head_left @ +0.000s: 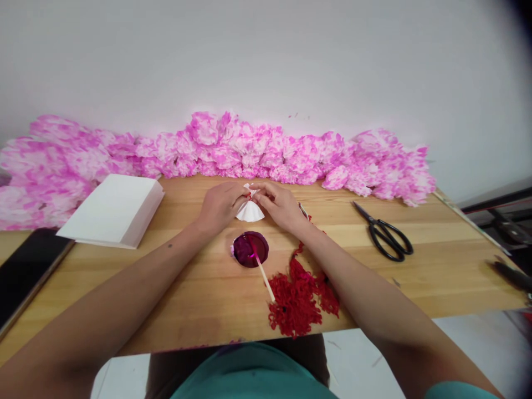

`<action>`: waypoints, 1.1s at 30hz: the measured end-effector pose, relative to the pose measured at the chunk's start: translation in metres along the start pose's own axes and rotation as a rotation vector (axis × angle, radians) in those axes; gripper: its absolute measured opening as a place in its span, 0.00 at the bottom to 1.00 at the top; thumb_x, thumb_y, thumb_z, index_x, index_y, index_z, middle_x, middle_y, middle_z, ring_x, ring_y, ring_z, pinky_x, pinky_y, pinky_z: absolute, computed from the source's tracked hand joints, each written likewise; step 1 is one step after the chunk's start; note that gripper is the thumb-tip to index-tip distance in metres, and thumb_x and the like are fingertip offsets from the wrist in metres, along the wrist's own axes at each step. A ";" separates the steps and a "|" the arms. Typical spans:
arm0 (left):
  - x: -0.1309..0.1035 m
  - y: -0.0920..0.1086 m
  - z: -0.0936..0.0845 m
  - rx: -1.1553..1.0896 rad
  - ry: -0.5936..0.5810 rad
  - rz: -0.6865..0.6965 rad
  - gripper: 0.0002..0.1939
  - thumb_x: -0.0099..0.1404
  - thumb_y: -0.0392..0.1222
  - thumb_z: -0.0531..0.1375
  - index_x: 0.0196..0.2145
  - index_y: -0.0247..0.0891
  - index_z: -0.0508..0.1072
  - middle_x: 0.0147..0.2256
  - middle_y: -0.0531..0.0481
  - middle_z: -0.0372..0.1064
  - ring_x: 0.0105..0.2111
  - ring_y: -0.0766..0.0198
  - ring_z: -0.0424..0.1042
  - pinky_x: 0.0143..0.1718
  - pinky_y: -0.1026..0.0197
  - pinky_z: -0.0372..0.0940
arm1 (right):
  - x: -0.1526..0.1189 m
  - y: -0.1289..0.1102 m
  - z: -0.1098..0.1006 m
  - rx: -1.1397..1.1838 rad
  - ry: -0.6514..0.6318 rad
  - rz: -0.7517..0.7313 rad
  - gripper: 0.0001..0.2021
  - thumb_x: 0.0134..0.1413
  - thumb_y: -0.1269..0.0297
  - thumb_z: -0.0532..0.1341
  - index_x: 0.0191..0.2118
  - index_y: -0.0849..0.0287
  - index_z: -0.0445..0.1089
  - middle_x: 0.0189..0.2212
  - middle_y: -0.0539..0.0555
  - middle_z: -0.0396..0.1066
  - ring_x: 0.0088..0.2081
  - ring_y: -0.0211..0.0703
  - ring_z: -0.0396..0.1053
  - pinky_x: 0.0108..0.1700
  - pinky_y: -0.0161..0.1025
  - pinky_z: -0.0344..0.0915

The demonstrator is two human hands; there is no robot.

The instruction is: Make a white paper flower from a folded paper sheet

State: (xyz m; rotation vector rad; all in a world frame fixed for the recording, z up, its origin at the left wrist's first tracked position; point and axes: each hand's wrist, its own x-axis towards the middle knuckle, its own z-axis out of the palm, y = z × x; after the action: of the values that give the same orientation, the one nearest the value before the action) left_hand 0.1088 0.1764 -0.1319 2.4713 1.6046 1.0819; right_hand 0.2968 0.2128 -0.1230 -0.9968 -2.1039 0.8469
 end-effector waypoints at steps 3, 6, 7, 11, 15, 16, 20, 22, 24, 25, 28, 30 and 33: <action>0.000 -0.001 0.001 0.016 -0.003 0.014 0.13 0.70 0.43 0.54 0.34 0.38 0.76 0.32 0.47 0.74 0.33 0.61 0.71 0.35 0.62 0.60 | -0.001 0.001 0.001 -0.013 -0.036 -0.027 0.13 0.60 0.64 0.58 0.49 0.53 0.73 0.41 0.51 0.78 0.38 0.42 0.72 0.41 0.38 0.63; 0.000 -0.001 0.001 0.033 -0.005 0.035 0.13 0.70 0.43 0.54 0.34 0.37 0.76 0.31 0.47 0.74 0.33 0.61 0.71 0.35 0.62 0.60 | -0.001 -0.001 0.002 0.006 -0.066 -0.032 0.11 0.61 0.63 0.57 0.45 0.54 0.74 0.42 0.51 0.77 0.41 0.43 0.72 0.43 0.38 0.63; 0.000 -0.001 0.001 0.030 -0.002 0.046 0.13 0.70 0.43 0.54 0.34 0.37 0.76 0.31 0.47 0.74 0.33 0.61 0.71 0.35 0.62 0.61 | -0.002 -0.001 0.002 0.012 -0.071 -0.023 0.10 0.61 0.63 0.57 0.44 0.55 0.74 0.41 0.50 0.78 0.39 0.42 0.72 0.42 0.37 0.62; -0.001 0.001 0.000 0.011 0.008 0.074 0.13 0.70 0.42 0.54 0.34 0.37 0.77 0.32 0.47 0.74 0.33 0.61 0.71 0.35 0.62 0.61 | -0.002 0.000 0.001 0.018 -0.060 0.020 0.09 0.60 0.61 0.58 0.38 0.57 0.73 0.32 0.49 0.76 0.32 0.39 0.69 0.35 0.36 0.59; 0.000 0.000 0.000 0.005 -0.005 0.041 0.13 0.70 0.44 0.55 0.34 0.37 0.77 0.32 0.48 0.75 0.33 0.61 0.71 0.34 0.62 0.61 | -0.001 0.000 0.001 0.003 -0.036 0.036 0.09 0.60 0.60 0.57 0.37 0.58 0.72 0.32 0.50 0.75 0.31 0.39 0.68 0.33 0.35 0.57; 0.000 0.000 -0.001 0.001 -0.010 0.026 0.13 0.70 0.45 0.55 0.34 0.37 0.77 0.32 0.48 0.75 0.34 0.61 0.72 0.35 0.61 0.61 | -0.001 0.000 0.001 -0.007 -0.025 0.039 0.09 0.60 0.60 0.57 0.37 0.58 0.72 0.31 0.50 0.75 0.30 0.38 0.68 0.33 0.35 0.57; 0.001 0.000 -0.002 -0.030 -0.023 -0.031 0.13 0.69 0.44 0.55 0.36 0.38 0.78 0.34 0.47 0.76 0.36 0.59 0.73 0.37 0.60 0.62 | 0.000 0.000 -0.002 -0.033 0.024 0.034 0.08 0.58 0.63 0.57 0.34 0.58 0.72 0.28 0.49 0.74 0.28 0.37 0.66 0.32 0.35 0.56; 0.001 0.000 -0.003 -0.063 -0.012 -0.048 0.12 0.69 0.44 0.55 0.37 0.39 0.78 0.35 0.48 0.76 0.36 0.59 0.73 0.37 0.60 0.62 | 0.000 0.001 -0.002 -0.035 0.039 0.037 0.07 0.57 0.63 0.58 0.33 0.59 0.72 0.27 0.49 0.73 0.28 0.37 0.65 0.32 0.35 0.56; 0.001 0.000 -0.003 -0.106 0.005 -0.069 0.11 0.68 0.43 0.56 0.36 0.39 0.78 0.35 0.49 0.77 0.36 0.60 0.73 0.37 0.61 0.62 | 0.001 0.002 -0.003 -0.034 0.057 0.048 0.07 0.56 0.64 0.58 0.33 0.58 0.72 0.27 0.49 0.73 0.28 0.37 0.65 0.32 0.35 0.56; 0.001 0.000 -0.003 -0.129 0.013 -0.086 0.11 0.68 0.43 0.56 0.36 0.40 0.77 0.34 0.49 0.77 0.35 0.60 0.73 0.37 0.61 0.62 | 0.002 0.003 -0.002 -0.035 0.070 0.057 0.06 0.55 0.65 0.58 0.33 0.58 0.72 0.27 0.49 0.73 0.28 0.37 0.65 0.32 0.35 0.57; 0.002 -0.001 -0.003 -0.198 0.029 -0.170 0.10 0.67 0.43 0.57 0.34 0.40 0.77 0.31 0.50 0.76 0.32 0.61 0.71 0.33 0.61 0.60 | 0.003 0.007 -0.002 -0.052 0.120 0.107 0.06 0.53 0.66 0.57 0.31 0.58 0.71 0.26 0.49 0.73 0.27 0.37 0.65 0.31 0.36 0.56; 0.003 -0.001 -0.003 -0.229 0.033 -0.232 0.10 0.66 0.43 0.57 0.32 0.39 0.76 0.28 0.51 0.74 0.29 0.62 0.69 0.30 0.62 0.58 | 0.004 0.009 -0.003 -0.057 0.142 0.135 0.05 0.51 0.67 0.57 0.29 0.59 0.70 0.25 0.49 0.73 0.26 0.37 0.65 0.30 0.36 0.56; 0.004 0.001 -0.005 -0.278 0.020 -0.292 0.09 0.64 0.43 0.58 0.30 0.38 0.76 0.27 0.51 0.73 0.27 0.62 0.68 0.29 0.62 0.57 | 0.004 0.009 -0.005 -0.047 0.155 0.159 0.03 0.48 0.68 0.57 0.28 0.58 0.68 0.24 0.48 0.72 0.25 0.36 0.64 0.30 0.35 0.55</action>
State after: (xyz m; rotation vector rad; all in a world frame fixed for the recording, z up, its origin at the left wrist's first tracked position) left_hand 0.1081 0.1773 -0.1251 1.9866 1.6255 1.1914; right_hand 0.3022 0.2220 -0.1265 -1.2279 -1.9410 0.7726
